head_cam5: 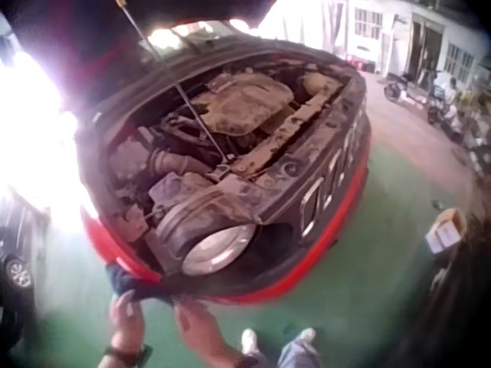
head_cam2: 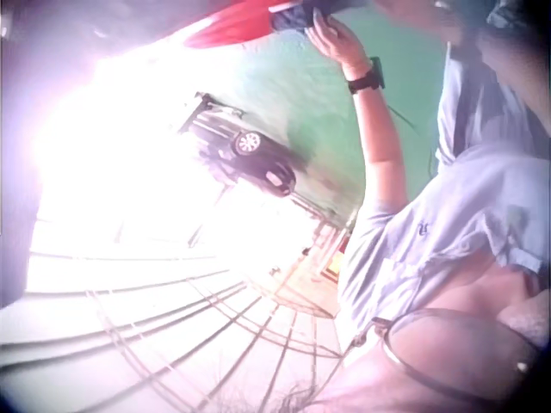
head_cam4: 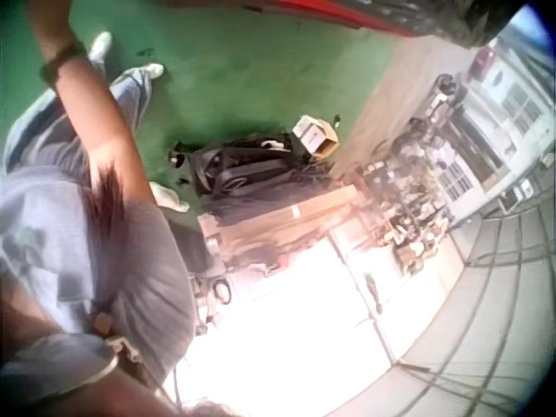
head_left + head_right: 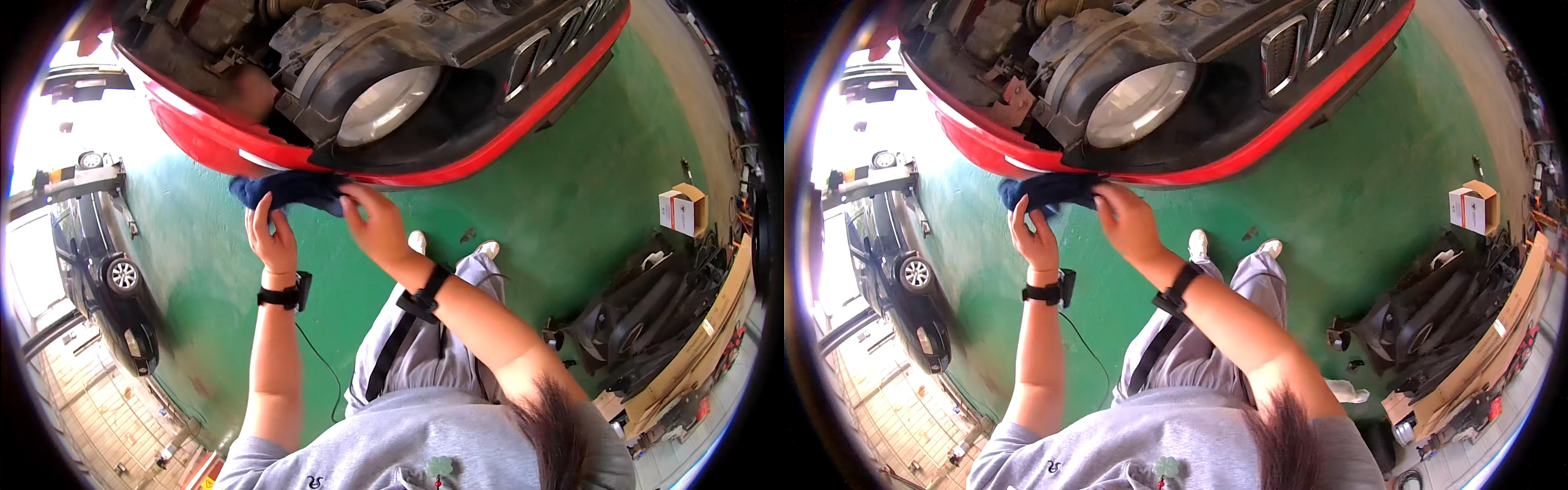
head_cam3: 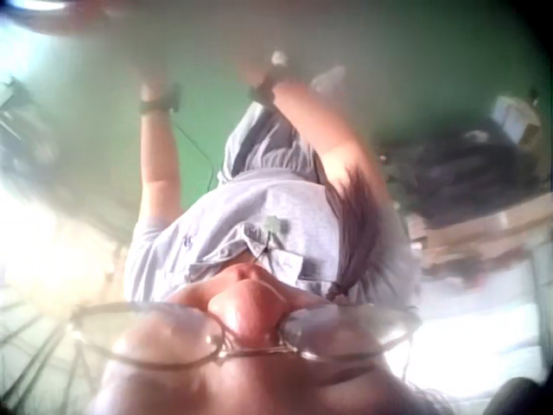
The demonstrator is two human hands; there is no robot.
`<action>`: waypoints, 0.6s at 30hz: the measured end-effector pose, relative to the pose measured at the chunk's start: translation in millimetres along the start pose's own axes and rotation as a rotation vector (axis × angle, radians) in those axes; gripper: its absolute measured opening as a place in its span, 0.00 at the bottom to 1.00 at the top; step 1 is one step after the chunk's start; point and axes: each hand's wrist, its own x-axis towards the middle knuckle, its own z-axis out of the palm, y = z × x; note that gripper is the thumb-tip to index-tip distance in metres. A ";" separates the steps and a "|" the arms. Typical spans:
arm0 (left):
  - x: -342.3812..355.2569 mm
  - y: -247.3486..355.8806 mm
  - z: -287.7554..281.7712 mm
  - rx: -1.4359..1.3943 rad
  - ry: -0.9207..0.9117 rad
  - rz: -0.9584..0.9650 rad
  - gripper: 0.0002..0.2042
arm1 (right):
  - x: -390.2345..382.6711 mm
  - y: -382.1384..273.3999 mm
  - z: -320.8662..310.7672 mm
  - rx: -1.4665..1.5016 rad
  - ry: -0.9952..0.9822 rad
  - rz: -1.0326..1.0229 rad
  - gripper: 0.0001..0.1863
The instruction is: The person wipes the exterior body panels and front grill area of a red vehicle using a blue cloth.
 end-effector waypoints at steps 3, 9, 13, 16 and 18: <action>19.1 -15.1 22.0 0.001 -0.035 0.264 0.14 | 7.5 19.7 30.3 -0.209 -0.044 -0.332 0.15; -19.6 -41.0 46.6 -0.071 -0.366 0.455 0.18 | -17.8 59.3 47.3 -0.482 -0.092 -0.475 0.18; -32.3 -27.5 41.1 -0.118 -0.371 0.395 0.18 | -21.4 58.8 46.9 -0.211 -0.087 0.017 0.10; -46.2 -18.9 22.7 -0.106 -0.277 0.342 0.18 | -16.8 70.3 38.7 0.263 0.124 0.435 0.05; -53.0 -13.7 12.8 -0.060 -0.249 0.136 0.18 | -21.3 86.0 15.4 0.216 0.243 0.422 0.05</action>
